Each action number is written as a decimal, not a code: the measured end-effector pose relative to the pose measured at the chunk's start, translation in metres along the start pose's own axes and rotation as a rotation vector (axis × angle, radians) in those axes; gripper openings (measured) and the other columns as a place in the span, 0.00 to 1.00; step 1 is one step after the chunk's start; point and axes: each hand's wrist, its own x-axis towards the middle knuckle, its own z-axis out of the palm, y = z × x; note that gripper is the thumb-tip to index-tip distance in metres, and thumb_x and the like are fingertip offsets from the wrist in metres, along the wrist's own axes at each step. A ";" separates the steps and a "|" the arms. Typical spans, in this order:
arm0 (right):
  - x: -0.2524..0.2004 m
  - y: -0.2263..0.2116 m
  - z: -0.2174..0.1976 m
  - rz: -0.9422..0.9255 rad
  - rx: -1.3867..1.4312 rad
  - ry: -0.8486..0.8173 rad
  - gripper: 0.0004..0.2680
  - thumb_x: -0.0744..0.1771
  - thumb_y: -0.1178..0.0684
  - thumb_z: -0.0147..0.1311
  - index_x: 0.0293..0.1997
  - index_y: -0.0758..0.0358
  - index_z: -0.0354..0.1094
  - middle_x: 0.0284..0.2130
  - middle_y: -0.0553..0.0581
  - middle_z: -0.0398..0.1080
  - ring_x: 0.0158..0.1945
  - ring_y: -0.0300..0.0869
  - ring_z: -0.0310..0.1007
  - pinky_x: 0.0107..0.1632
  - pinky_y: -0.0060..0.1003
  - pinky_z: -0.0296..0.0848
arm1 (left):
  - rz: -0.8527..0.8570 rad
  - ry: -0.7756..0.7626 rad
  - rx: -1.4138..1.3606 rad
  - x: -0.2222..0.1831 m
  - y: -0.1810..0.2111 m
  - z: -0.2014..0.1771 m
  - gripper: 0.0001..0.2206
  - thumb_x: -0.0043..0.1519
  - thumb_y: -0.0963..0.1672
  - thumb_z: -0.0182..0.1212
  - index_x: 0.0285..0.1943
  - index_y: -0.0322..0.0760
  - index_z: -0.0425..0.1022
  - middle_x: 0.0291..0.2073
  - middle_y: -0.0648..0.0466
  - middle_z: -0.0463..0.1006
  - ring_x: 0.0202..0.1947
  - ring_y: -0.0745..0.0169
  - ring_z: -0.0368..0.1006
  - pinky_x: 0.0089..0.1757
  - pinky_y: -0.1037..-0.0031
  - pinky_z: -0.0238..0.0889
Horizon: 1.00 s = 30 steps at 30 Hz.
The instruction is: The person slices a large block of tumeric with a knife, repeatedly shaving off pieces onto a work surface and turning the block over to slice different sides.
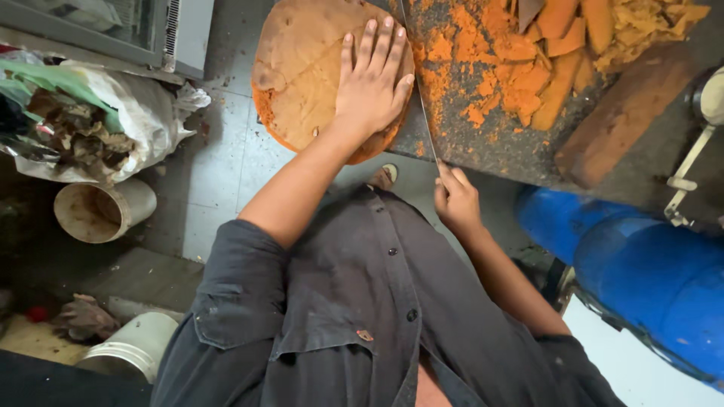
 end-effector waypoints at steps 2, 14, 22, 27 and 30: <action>0.005 -0.006 0.004 0.066 -0.027 0.047 0.17 0.68 0.61 0.53 0.67 0.63 0.68 0.29 0.63 0.62 0.30 0.53 0.67 0.37 0.45 0.70 | 0.009 -0.008 -0.004 0.000 -0.002 0.000 0.32 0.71 0.55 0.44 0.82 0.38 0.47 0.79 0.46 0.46 0.79 0.44 0.37 0.70 0.43 0.25; 0.015 -0.037 0.052 0.134 0.026 0.157 0.16 0.68 0.64 0.53 0.64 0.66 0.69 0.31 0.66 0.63 0.32 0.56 0.68 0.38 0.46 0.68 | 0.065 -0.040 -0.008 -0.002 -0.009 -0.001 0.29 0.72 0.55 0.44 0.82 0.50 0.50 0.79 0.44 0.44 0.79 0.39 0.37 0.70 0.40 0.27; 0.053 -0.017 0.015 0.244 -0.472 0.224 0.22 0.70 0.51 0.56 0.73 0.67 0.58 0.57 0.75 0.63 0.57 0.66 0.64 0.58 0.56 0.66 | 0.103 -0.020 -0.051 -0.009 -0.076 -0.046 0.31 0.69 0.55 0.51 0.80 0.45 0.52 0.77 0.41 0.50 0.77 0.35 0.39 0.70 0.44 0.27; 0.090 -0.037 0.054 0.176 -0.029 0.279 0.23 0.76 0.46 0.44 0.80 0.67 0.45 0.77 0.72 0.47 0.80 0.61 0.43 0.80 0.53 0.45 | 0.176 -0.099 -0.057 -0.018 -0.060 -0.046 0.34 0.73 0.56 0.52 0.82 0.36 0.50 0.79 0.37 0.50 0.80 0.37 0.39 0.74 0.43 0.26; 0.098 -0.048 0.108 0.064 0.358 0.203 0.23 0.77 0.43 0.33 0.81 0.68 0.36 0.80 0.69 0.38 0.84 0.57 0.35 0.82 0.50 0.38 | 0.153 -0.120 -0.098 -0.022 -0.031 -0.033 0.33 0.66 0.55 0.49 0.78 0.42 0.48 0.77 0.45 0.44 0.76 0.36 0.31 0.69 0.46 0.25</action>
